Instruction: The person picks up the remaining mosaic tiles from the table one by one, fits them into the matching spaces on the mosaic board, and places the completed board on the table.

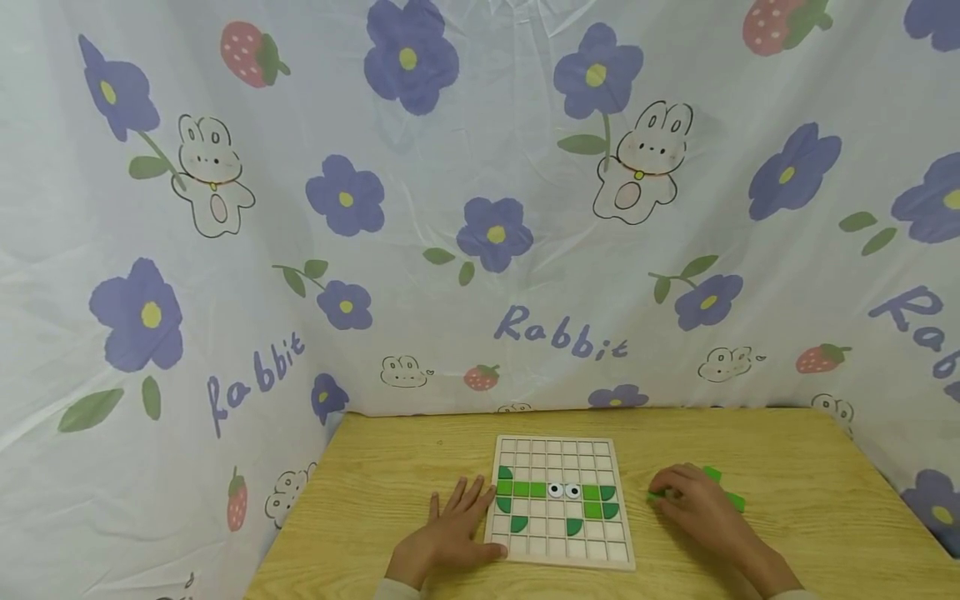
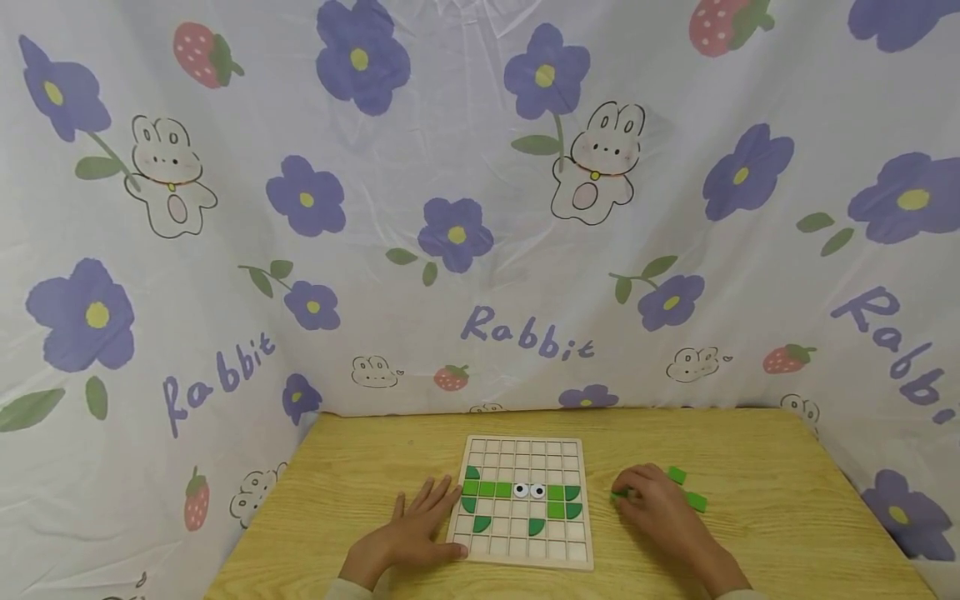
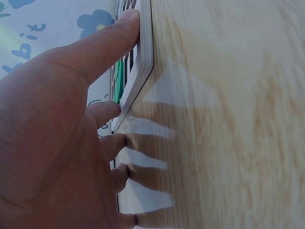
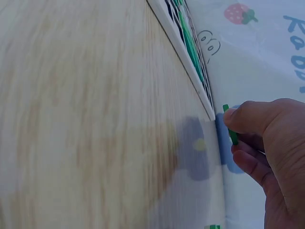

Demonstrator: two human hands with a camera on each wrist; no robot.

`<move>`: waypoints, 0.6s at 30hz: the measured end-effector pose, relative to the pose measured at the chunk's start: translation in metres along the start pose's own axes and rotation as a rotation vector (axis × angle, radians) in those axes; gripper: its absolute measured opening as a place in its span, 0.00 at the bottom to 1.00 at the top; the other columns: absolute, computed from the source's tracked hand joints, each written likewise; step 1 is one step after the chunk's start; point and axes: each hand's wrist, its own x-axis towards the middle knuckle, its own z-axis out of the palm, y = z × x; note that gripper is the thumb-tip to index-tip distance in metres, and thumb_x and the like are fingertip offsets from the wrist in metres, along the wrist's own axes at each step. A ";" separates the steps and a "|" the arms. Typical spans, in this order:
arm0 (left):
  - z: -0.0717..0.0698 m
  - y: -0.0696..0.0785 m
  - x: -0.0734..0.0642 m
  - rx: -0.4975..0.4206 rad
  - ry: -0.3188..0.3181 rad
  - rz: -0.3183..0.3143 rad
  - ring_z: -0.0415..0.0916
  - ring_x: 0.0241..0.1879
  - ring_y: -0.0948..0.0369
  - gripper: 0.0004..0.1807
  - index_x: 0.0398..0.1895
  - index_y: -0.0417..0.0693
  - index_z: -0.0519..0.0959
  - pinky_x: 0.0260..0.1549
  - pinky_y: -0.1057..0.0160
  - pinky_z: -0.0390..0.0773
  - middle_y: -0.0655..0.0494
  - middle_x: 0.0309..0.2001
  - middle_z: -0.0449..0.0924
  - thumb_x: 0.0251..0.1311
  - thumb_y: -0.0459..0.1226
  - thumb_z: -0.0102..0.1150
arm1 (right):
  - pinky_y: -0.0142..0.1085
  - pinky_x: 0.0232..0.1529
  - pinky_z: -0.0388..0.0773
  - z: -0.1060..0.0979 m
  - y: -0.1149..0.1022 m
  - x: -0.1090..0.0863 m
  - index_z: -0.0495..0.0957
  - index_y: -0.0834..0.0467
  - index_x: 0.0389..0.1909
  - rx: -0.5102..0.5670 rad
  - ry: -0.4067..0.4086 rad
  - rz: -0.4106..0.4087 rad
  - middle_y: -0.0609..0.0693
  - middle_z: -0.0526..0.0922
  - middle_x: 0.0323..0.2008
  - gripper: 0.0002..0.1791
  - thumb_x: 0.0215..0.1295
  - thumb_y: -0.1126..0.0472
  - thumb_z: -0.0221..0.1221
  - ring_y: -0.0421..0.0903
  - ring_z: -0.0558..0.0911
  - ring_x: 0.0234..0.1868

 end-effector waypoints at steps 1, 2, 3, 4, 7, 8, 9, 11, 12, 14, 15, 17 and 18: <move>0.000 0.000 0.000 0.000 0.000 0.000 0.32 0.87 0.40 0.54 0.88 0.56 0.52 0.76 0.20 0.31 0.48 0.89 0.41 0.67 0.63 0.64 | 0.30 0.35 0.83 0.001 -0.002 0.001 0.87 0.48 0.37 0.004 0.000 0.000 0.40 0.87 0.41 0.16 0.53 0.70 0.78 0.38 0.81 0.39; 0.000 0.000 0.000 -0.002 0.001 0.001 0.32 0.87 0.40 0.54 0.88 0.56 0.52 0.76 0.20 0.31 0.48 0.89 0.41 0.67 0.63 0.64 | 0.30 0.35 0.84 0.002 -0.004 0.003 0.87 0.48 0.36 0.003 -0.003 -0.001 0.40 0.87 0.41 0.16 0.54 0.70 0.78 0.38 0.81 0.40; 0.000 0.000 0.000 -0.002 0.000 0.001 0.32 0.87 0.40 0.54 0.88 0.56 0.52 0.76 0.20 0.31 0.48 0.89 0.41 0.67 0.63 0.64 | 0.30 0.35 0.84 0.002 -0.006 0.005 0.87 0.48 0.36 0.005 -0.009 -0.004 0.41 0.87 0.41 0.15 0.54 0.69 0.78 0.38 0.81 0.40; 0.000 0.000 0.000 -0.002 0.001 0.002 0.33 0.87 0.40 0.54 0.88 0.56 0.52 0.76 0.20 0.31 0.48 0.89 0.41 0.67 0.63 0.64 | 0.30 0.35 0.84 0.003 -0.008 0.006 0.87 0.47 0.36 0.003 -0.014 -0.005 0.41 0.87 0.41 0.15 0.54 0.69 0.78 0.38 0.82 0.40; 0.001 0.000 0.000 -0.001 0.002 0.003 0.33 0.87 0.39 0.54 0.88 0.56 0.52 0.75 0.20 0.31 0.48 0.89 0.41 0.67 0.63 0.64 | 0.29 0.36 0.84 0.005 -0.014 0.011 0.87 0.48 0.36 0.013 -0.024 -0.015 0.43 0.88 0.42 0.15 0.55 0.69 0.78 0.38 0.82 0.41; 0.001 0.000 0.000 -0.001 0.002 0.002 0.32 0.87 0.40 0.54 0.88 0.56 0.52 0.75 0.20 0.31 0.48 0.89 0.41 0.67 0.63 0.64 | 0.29 0.36 0.84 0.006 -0.016 0.012 0.87 0.48 0.36 0.015 -0.024 -0.026 0.44 0.88 0.42 0.15 0.55 0.69 0.78 0.38 0.82 0.42; 0.001 0.000 0.000 0.001 0.001 0.001 0.32 0.87 0.40 0.54 0.88 0.56 0.52 0.76 0.20 0.31 0.49 0.89 0.41 0.67 0.63 0.64 | 0.30 0.36 0.84 0.007 -0.018 0.014 0.87 0.49 0.37 0.022 -0.022 -0.040 0.45 0.88 0.42 0.15 0.55 0.70 0.78 0.39 0.82 0.42; 0.001 0.000 0.000 -0.001 0.000 -0.001 0.32 0.87 0.40 0.54 0.88 0.57 0.52 0.76 0.20 0.31 0.49 0.89 0.41 0.67 0.64 0.64 | 0.29 0.36 0.84 0.010 -0.022 0.017 0.87 0.50 0.36 0.029 -0.015 -0.060 0.47 0.89 0.42 0.15 0.54 0.71 0.78 0.39 0.82 0.42; 0.001 0.000 0.000 -0.001 -0.001 -0.001 0.32 0.87 0.40 0.54 0.88 0.57 0.52 0.76 0.20 0.31 0.49 0.89 0.41 0.67 0.64 0.64 | 0.29 0.36 0.84 0.011 -0.023 0.018 0.87 0.51 0.36 0.033 -0.011 -0.073 0.47 0.89 0.42 0.14 0.54 0.71 0.78 0.40 0.82 0.41; 0.001 -0.001 0.000 -0.004 -0.003 -0.001 0.32 0.87 0.40 0.54 0.88 0.57 0.52 0.76 0.20 0.30 0.49 0.89 0.41 0.67 0.63 0.64 | 0.30 0.36 0.84 0.014 -0.027 0.021 0.87 0.52 0.36 0.047 -0.009 -0.086 0.48 0.89 0.42 0.14 0.54 0.72 0.77 0.40 0.82 0.41; 0.001 -0.001 0.000 -0.005 -0.003 -0.001 0.32 0.87 0.40 0.54 0.88 0.57 0.51 0.76 0.20 0.30 0.49 0.89 0.40 0.67 0.63 0.64 | 0.30 0.35 0.84 0.016 -0.028 0.023 0.87 0.52 0.36 0.050 -0.007 -0.094 0.48 0.89 0.42 0.14 0.54 0.72 0.78 0.41 0.82 0.41; 0.001 -0.001 0.000 -0.008 -0.003 0.001 0.31 0.87 0.40 0.54 0.88 0.57 0.51 0.75 0.20 0.30 0.49 0.89 0.40 0.67 0.63 0.64 | 0.30 0.35 0.84 0.019 -0.031 0.026 0.87 0.52 0.35 0.053 -0.004 -0.110 0.47 0.89 0.42 0.14 0.54 0.72 0.78 0.41 0.82 0.41; 0.001 -0.001 0.000 -0.008 -0.003 0.000 0.31 0.88 0.40 0.54 0.88 0.57 0.51 0.75 0.20 0.30 0.50 0.89 0.40 0.67 0.63 0.64 | 0.30 0.35 0.85 0.020 -0.032 0.028 0.87 0.52 0.35 0.059 -0.005 -0.116 0.47 0.89 0.42 0.14 0.54 0.72 0.78 0.41 0.82 0.42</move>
